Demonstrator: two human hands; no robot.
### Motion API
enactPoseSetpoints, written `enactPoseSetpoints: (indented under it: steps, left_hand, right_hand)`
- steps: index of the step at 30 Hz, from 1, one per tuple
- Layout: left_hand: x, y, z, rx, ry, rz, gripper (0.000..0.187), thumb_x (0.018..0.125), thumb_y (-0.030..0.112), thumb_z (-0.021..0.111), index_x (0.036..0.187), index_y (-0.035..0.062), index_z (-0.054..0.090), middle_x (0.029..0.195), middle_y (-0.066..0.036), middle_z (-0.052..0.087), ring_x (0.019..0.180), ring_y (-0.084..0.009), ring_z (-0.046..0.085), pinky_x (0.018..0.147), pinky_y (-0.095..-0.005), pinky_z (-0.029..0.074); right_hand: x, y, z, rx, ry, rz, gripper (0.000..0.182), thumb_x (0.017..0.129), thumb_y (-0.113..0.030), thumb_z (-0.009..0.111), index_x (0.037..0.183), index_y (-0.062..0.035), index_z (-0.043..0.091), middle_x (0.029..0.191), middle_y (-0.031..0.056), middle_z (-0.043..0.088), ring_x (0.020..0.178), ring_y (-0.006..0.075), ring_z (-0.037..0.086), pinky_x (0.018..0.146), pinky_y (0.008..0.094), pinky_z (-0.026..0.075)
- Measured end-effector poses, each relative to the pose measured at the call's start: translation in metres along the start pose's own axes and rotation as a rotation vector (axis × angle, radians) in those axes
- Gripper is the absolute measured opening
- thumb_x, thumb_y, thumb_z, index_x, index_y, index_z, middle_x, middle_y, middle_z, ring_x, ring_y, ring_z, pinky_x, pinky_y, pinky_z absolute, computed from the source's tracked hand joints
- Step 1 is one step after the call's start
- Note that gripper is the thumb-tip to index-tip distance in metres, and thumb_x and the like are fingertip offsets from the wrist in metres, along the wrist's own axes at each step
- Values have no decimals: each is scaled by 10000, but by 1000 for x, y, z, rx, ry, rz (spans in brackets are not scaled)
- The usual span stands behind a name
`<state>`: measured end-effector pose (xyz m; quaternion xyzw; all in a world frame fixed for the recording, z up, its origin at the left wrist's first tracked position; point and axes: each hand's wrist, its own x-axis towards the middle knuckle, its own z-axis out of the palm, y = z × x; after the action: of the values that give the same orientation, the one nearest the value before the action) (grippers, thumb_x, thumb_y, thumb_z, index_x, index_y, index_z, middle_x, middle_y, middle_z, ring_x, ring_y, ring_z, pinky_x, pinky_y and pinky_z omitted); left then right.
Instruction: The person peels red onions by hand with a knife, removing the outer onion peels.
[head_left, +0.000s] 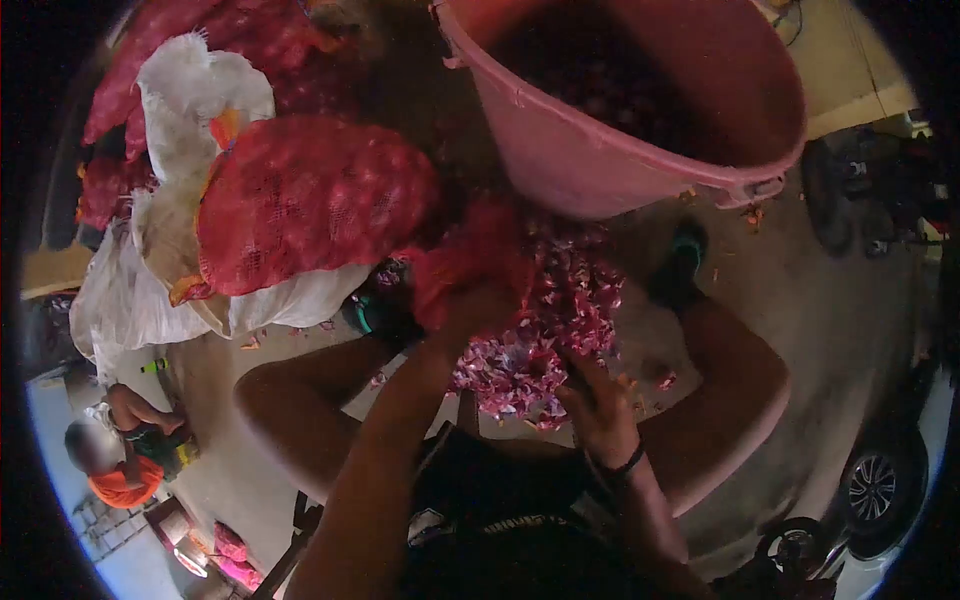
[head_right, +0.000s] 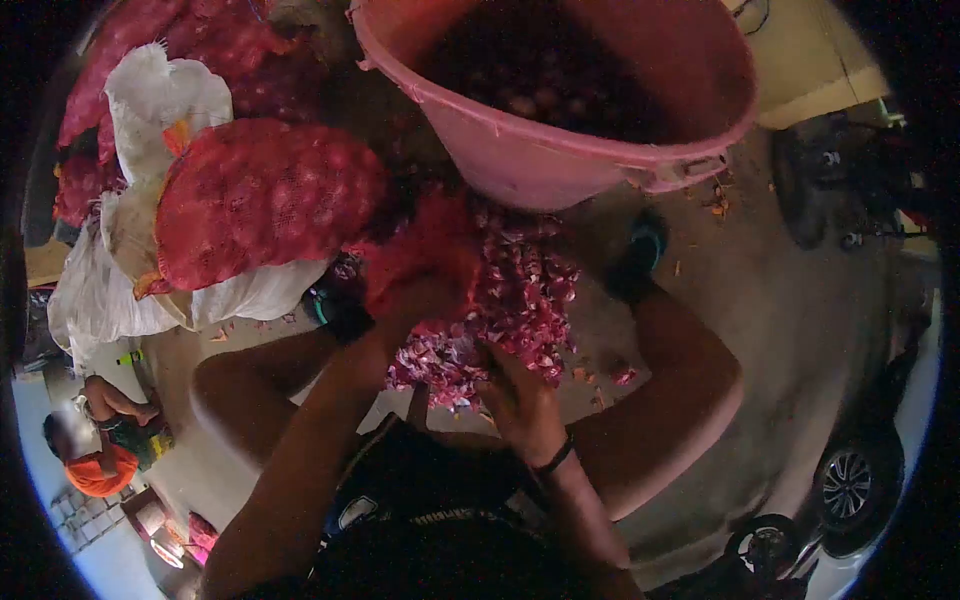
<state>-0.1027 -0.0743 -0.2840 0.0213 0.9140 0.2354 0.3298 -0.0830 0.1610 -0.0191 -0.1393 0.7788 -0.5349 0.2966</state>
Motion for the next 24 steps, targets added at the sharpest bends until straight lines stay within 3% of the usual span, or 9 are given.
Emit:
enactPoseSetpoints:
  steps: [1,4,5,7,10,13,18,21,24]
  left_hand:
    - [-4,12,-12,-10,-147,-31,314,931,260,488,1041,63,706,1105,-152,651,1020,-297,625,927,-420,478]
    - [-29,38,-48,-871,76,232,297,934,259,495,1077,89,693,1026,-122,645,956,-279,624,877,-438,497]
    - [-26,30,-48,-894,102,212,294,932,254,498,1083,88,688,1032,-122,642,960,-278,622,879,-437,496]
    - [-13,-3,-32,-776,155,69,289,927,244,502,1094,87,679,1044,-122,637,970,-276,618,884,-435,495]
    - [4,-46,2,-351,159,-182,284,920,229,510,1110,84,664,1062,-122,628,985,-273,611,891,-431,493]
    - [11,-67,26,-211,146,-310,283,913,214,517,1126,82,650,1079,-121,620,1000,-270,604,897,-427,491]
    - [16,-94,32,-122,115,-432,291,901,189,530,1153,78,626,1109,-121,605,1025,-266,593,909,-422,488]
    - [18,-100,31,-105,95,-466,301,894,174,537,1169,76,612,1127,-121,597,1040,-263,586,916,-418,486]
    - [14,-105,32,-103,71,-486,315,887,159,544,1186,74,598,1145,-121,588,1055,-260,579,923,-414,484]
  right_hand:
    - [5,-1,0,6,12,2,474,888,-59,642,1340,3,513,1185,191,650,1106,251,631,934,344,484]
    - [23,-6,-7,13,24,28,490,880,-53,652,1346,2,509,1196,193,648,1108,257,635,931,347,489]
    - [24,-9,-9,17,3,69,496,878,-54,655,1348,2,508,1203,195,645,1110,259,635,933,348,490]
    - [28,-13,-11,44,-36,98,509,874,-52,659,1356,1,503,1218,199,639,1124,260,630,944,351,488]
    - [28,-8,-9,82,-44,93,515,876,-54,642,1365,12,491,1237,203,629,1139,246,615,960,348,475]
    - [24,8,-8,67,-61,73,496,891,-67,605,1361,36,487,1245,204,623,1119,222,610,960,340,463]
    - [27,12,-6,154,-82,71,484,888,-29,584,1357,40,489,1228,212,625,1110,247,621,950,350,478]
    - [25,20,-7,55,-29,29,476,885,-5,571,1353,38,492,1222,205,627,1114,248,623,946,348,484]
    - [26,13,-12,135,-78,102,483,880,-12,588,1351,36,492,1227,201,627,1133,260,620,964,354,475]
